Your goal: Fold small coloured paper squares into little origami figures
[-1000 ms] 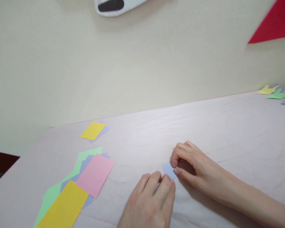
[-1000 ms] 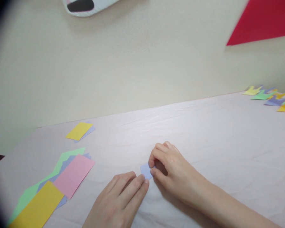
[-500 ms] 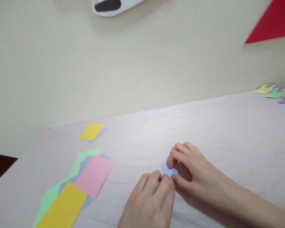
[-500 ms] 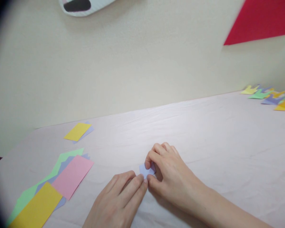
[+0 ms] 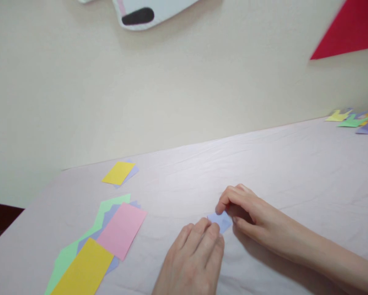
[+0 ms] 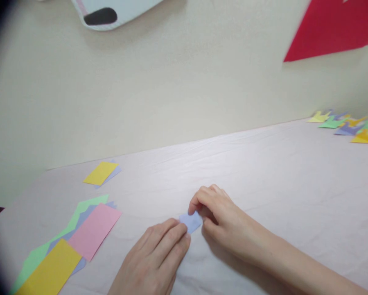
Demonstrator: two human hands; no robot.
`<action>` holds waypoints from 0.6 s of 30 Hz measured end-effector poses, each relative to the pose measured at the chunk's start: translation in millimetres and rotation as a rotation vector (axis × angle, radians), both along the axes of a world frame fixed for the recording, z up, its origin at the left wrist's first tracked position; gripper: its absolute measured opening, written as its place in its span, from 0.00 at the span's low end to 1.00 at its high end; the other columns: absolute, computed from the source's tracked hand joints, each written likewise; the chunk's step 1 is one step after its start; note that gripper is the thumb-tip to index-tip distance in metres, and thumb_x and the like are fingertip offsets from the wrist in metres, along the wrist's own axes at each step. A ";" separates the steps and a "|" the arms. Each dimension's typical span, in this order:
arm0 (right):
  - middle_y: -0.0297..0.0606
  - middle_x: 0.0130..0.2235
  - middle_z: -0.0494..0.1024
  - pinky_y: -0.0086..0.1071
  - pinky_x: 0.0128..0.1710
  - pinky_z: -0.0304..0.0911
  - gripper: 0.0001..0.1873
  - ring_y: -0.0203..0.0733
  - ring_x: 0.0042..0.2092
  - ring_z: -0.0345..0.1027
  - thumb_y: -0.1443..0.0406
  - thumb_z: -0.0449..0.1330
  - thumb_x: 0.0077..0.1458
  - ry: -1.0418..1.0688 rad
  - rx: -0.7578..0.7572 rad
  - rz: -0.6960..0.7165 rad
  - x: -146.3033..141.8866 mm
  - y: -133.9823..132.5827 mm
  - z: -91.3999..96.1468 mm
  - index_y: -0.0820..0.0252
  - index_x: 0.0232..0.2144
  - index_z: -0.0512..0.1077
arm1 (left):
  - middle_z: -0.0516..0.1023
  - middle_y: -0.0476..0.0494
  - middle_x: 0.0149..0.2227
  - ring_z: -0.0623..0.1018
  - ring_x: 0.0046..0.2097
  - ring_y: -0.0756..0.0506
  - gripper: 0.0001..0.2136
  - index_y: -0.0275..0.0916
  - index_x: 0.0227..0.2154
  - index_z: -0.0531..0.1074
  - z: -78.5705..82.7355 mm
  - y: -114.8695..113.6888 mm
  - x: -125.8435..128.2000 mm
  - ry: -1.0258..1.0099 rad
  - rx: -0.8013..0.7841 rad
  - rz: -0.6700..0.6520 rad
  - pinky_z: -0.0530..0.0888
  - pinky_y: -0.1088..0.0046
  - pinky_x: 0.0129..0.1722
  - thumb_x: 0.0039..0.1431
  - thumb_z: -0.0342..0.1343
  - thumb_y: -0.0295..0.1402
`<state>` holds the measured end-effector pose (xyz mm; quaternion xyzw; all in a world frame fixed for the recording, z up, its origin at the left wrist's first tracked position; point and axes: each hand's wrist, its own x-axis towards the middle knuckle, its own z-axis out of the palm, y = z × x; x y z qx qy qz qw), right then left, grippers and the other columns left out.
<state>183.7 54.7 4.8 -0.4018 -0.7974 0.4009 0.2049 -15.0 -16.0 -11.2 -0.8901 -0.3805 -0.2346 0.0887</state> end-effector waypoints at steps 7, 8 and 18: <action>0.37 0.38 0.73 0.37 0.43 0.62 0.16 0.43 0.42 0.67 0.75 0.49 0.46 0.258 -0.168 -0.086 11.1 7.7 -0.2 0.58 0.37 0.66 | 0.68 0.38 0.61 0.67 0.61 0.39 0.15 0.35 0.47 0.70 14.0 13.9 4.5 0.177 -0.310 -0.057 0.70 0.57 0.56 0.59 0.46 0.22; 0.37 0.38 0.72 0.37 0.43 0.62 0.15 0.43 0.42 0.66 0.75 0.50 0.46 0.229 -0.132 -0.095 11.0 6.0 0.3 0.58 0.37 0.66 | 0.68 0.37 0.61 0.69 0.60 0.39 0.17 0.34 0.51 0.68 14.2 13.2 5.0 0.193 -0.325 -0.055 0.71 0.57 0.55 0.60 0.47 0.23; 0.38 0.40 0.69 0.41 0.45 0.57 0.12 0.46 0.43 0.60 0.75 0.57 0.48 -0.042 0.157 -0.145 -3.0 -17.8 -1.1 0.59 0.36 0.64 | 0.70 0.34 0.56 0.71 0.52 0.37 0.26 0.34 0.57 0.64 12.5 -1.6 1.9 0.082 -0.529 0.034 0.74 0.58 0.50 0.53 0.55 0.25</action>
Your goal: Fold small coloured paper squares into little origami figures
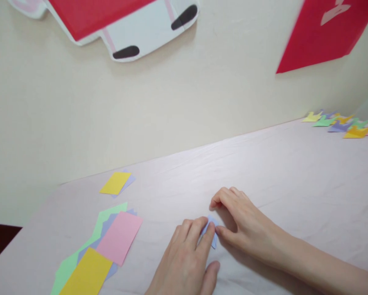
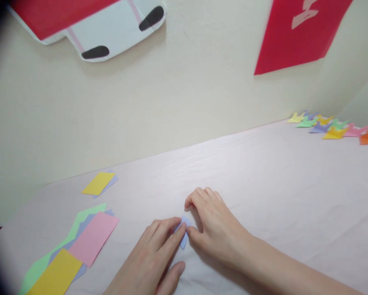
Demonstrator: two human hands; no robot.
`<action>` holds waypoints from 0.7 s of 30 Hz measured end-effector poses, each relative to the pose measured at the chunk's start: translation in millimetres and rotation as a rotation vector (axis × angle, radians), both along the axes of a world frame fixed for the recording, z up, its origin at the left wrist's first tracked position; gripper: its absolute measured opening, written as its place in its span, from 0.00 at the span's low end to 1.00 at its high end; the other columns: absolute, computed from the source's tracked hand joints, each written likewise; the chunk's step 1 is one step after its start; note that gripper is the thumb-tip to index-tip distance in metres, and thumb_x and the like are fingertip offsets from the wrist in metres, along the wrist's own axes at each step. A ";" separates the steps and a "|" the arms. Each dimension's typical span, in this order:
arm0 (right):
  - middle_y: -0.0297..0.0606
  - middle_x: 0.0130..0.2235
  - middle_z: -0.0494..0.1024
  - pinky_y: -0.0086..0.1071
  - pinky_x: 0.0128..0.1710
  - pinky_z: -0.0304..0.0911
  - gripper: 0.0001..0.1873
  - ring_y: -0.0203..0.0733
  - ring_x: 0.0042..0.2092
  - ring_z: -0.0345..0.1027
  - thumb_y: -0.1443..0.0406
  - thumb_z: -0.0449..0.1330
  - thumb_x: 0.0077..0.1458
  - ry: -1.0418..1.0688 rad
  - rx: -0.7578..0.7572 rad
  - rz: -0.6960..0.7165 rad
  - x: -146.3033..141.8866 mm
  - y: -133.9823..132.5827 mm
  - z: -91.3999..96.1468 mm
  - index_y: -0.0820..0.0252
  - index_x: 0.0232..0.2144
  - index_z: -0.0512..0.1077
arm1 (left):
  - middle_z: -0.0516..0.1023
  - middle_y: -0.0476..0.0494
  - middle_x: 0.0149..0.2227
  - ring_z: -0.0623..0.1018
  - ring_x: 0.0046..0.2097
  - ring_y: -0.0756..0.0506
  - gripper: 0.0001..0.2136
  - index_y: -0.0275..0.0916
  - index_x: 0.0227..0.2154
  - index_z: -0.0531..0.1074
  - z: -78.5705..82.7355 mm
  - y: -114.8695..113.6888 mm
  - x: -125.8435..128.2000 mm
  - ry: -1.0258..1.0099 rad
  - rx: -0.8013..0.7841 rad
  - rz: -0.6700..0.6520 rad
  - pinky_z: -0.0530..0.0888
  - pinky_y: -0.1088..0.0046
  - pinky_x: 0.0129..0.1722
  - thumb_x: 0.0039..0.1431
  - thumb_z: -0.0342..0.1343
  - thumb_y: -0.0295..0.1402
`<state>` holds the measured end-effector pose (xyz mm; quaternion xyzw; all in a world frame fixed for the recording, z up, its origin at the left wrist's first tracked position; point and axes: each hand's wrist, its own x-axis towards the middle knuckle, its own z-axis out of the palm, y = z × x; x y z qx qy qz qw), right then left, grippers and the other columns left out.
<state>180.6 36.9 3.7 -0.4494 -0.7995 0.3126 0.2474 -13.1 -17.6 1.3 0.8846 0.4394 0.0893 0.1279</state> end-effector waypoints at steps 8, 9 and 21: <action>0.39 0.42 0.68 0.44 0.47 0.54 0.17 0.48 0.44 0.58 0.73 0.58 0.45 -0.099 0.006 0.034 -3.6 -8.8 -1.3 0.59 0.40 0.64 | 0.72 0.34 0.52 0.72 0.50 0.38 0.25 0.34 0.56 0.65 7.6 2.8 3.6 -0.024 -0.057 0.025 0.73 0.58 0.48 0.53 0.52 0.23; 0.40 0.43 0.68 0.45 0.48 0.53 0.19 0.48 0.44 0.58 0.73 0.58 0.43 -0.108 -0.003 0.046 -4.1 -11.1 -1.3 0.59 0.41 0.64 | 0.72 0.34 0.53 0.72 0.50 0.38 0.25 0.33 0.56 0.65 7.0 3.0 3.7 -0.014 -0.040 0.018 0.73 0.58 0.49 0.53 0.51 0.23; 0.46 0.49 0.67 0.49 0.51 0.55 0.26 0.51 0.49 0.59 0.75 0.55 0.46 -0.086 0.113 0.022 -1.8 -23.6 -10.0 0.61 0.49 0.61 | 0.73 0.35 0.52 0.71 0.53 0.36 0.21 0.36 0.54 0.67 8.0 8.6 0.3 0.087 0.083 -0.076 0.69 0.54 0.53 0.56 0.53 0.27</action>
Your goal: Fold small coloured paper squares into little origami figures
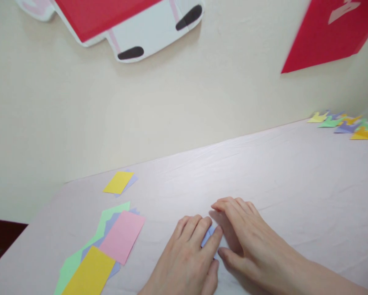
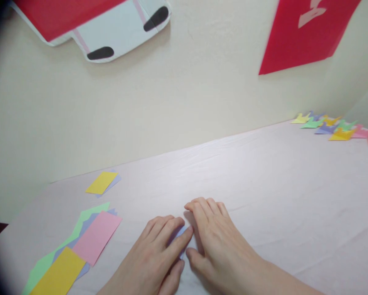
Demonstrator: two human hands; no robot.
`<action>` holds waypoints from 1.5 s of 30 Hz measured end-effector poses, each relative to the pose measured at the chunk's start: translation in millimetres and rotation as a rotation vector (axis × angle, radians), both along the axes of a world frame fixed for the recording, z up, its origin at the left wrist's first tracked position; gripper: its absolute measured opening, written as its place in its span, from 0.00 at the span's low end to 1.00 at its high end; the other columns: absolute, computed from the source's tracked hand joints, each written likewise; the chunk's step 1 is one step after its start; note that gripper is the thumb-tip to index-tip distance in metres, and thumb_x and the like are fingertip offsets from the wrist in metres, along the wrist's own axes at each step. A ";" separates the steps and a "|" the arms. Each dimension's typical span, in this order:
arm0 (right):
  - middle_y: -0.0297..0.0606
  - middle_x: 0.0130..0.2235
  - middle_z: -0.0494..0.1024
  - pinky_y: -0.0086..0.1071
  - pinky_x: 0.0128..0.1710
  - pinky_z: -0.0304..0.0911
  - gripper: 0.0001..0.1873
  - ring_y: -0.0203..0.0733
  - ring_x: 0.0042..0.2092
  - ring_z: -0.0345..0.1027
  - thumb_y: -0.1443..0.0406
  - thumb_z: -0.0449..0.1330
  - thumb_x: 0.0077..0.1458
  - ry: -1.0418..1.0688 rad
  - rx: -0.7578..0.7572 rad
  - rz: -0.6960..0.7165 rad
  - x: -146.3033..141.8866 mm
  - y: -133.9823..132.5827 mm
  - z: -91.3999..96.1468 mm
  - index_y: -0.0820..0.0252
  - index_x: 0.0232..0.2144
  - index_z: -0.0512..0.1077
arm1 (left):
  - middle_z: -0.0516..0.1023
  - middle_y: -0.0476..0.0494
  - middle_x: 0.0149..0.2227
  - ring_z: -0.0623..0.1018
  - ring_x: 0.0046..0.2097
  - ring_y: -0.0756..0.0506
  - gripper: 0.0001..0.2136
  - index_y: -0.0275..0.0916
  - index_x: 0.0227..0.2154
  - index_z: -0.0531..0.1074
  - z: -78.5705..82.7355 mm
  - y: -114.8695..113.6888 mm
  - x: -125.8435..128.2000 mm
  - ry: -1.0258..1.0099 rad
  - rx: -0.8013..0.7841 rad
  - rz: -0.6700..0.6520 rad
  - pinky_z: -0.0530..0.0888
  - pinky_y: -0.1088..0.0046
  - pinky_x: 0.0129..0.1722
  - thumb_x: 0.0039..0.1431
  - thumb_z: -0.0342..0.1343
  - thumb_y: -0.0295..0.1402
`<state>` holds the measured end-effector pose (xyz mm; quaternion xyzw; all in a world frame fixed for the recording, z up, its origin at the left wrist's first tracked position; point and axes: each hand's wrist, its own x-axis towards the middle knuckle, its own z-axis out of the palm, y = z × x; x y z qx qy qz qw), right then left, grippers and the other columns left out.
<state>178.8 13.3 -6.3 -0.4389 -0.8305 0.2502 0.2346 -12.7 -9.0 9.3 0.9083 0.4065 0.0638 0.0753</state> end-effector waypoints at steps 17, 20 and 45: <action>0.38 0.37 0.76 0.39 0.41 0.60 0.11 0.45 0.40 0.63 0.75 0.55 0.60 0.018 0.016 0.287 -6.8 13.1 5.6 0.58 0.35 0.75 | 0.74 0.44 0.45 0.73 0.46 0.43 0.12 0.40 0.35 0.67 10.0 -5.9 -18.4 -0.181 -0.155 0.168 0.73 0.65 0.44 0.50 0.62 0.22; 0.38 0.37 0.76 0.39 0.41 0.60 0.10 0.44 0.40 0.63 0.75 0.55 0.60 0.030 0.024 0.299 -4.8 12.4 7.4 0.59 0.36 0.75 | 0.74 0.42 0.43 0.73 0.44 0.40 0.08 0.39 0.35 0.68 5.9 -7.7 -17.0 -0.112 -0.089 0.167 0.73 0.61 0.42 0.53 0.60 0.25; 0.33 0.31 0.73 0.36 0.39 0.58 0.09 0.41 0.38 0.62 0.74 0.61 0.56 0.073 -0.161 0.185 -16.5 14.8 8.4 0.58 0.27 0.73 | 0.72 0.46 0.35 0.72 0.38 0.46 0.08 0.40 0.30 0.66 -7.1 -15.4 -19.2 -0.403 -0.101 0.292 0.70 0.69 0.37 0.60 0.48 0.21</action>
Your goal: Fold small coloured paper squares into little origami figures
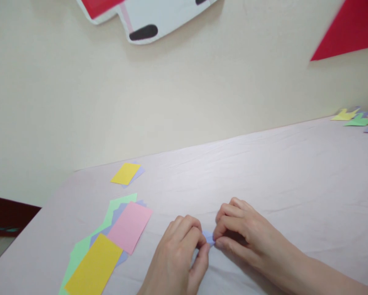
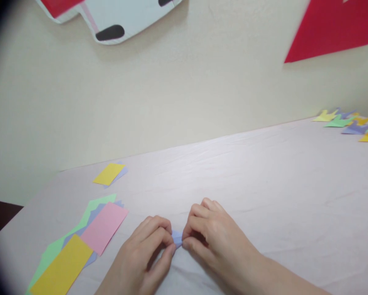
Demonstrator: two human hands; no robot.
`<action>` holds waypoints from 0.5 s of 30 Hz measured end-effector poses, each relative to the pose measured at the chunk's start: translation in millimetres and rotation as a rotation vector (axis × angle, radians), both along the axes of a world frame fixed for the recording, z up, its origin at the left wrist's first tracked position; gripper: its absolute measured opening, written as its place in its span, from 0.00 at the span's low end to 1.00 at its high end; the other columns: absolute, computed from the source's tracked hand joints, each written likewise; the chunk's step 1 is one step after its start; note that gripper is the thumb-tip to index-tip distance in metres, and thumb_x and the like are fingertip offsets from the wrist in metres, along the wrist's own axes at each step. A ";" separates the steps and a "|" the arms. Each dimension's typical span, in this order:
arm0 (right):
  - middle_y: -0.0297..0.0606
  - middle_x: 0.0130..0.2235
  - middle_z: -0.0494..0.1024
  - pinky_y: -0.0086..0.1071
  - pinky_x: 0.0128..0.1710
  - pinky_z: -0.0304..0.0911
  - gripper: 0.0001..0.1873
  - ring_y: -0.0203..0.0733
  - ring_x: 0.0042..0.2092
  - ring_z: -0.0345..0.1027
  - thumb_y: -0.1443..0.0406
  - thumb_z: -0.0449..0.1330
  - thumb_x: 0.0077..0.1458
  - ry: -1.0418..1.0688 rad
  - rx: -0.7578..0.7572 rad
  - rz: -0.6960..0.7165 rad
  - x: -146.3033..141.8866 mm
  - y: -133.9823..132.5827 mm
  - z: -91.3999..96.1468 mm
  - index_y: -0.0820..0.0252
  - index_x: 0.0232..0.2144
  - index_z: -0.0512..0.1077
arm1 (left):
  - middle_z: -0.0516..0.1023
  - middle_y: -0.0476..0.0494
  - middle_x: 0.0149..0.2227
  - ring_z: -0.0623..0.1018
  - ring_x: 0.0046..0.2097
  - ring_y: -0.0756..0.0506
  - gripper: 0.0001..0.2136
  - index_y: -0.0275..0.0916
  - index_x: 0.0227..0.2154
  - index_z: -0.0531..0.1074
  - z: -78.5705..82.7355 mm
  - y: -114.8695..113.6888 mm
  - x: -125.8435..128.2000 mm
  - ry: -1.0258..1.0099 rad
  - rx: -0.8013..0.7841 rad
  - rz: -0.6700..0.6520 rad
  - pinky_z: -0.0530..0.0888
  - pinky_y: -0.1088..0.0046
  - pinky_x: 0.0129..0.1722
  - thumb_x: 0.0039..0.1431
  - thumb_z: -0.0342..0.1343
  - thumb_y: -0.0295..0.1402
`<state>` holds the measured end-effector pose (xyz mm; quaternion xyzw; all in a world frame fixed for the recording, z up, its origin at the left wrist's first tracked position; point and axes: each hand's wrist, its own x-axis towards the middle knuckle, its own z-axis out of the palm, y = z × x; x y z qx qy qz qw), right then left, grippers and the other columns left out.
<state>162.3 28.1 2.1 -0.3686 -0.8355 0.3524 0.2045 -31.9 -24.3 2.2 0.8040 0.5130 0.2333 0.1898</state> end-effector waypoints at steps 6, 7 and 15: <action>0.33 0.33 0.72 0.38 0.40 0.57 0.08 0.42 0.38 0.62 0.74 0.60 0.55 -0.047 -0.032 -0.026 -3.6 2.9 1.3 0.58 0.27 0.70 | 0.68 0.45 0.34 0.69 0.38 0.44 0.07 0.40 0.27 0.61 -7.7 1.9 7.3 -0.005 0.008 0.075 0.67 0.65 0.36 0.56 0.47 0.21; 0.34 0.33 0.72 0.39 0.41 0.56 0.08 0.42 0.38 0.62 0.74 0.60 0.56 -0.050 -0.022 -0.022 -3.7 2.8 0.8 0.58 0.28 0.70 | 0.68 0.45 0.34 0.69 0.38 0.44 0.07 0.40 0.27 0.61 -7.2 2.4 8.2 0.012 0.005 0.080 0.66 0.64 0.35 0.56 0.47 0.21; 0.36 0.33 0.70 0.39 0.39 0.55 0.08 0.43 0.37 0.61 0.73 0.56 0.58 -0.107 0.034 0.000 -5.1 1.1 -1.7 0.59 0.28 0.67 | 0.67 0.43 0.35 0.67 0.40 0.41 0.06 0.39 0.28 0.63 0.3 6.1 11.7 0.168 -0.009 0.089 0.65 0.62 0.36 0.54 0.47 0.21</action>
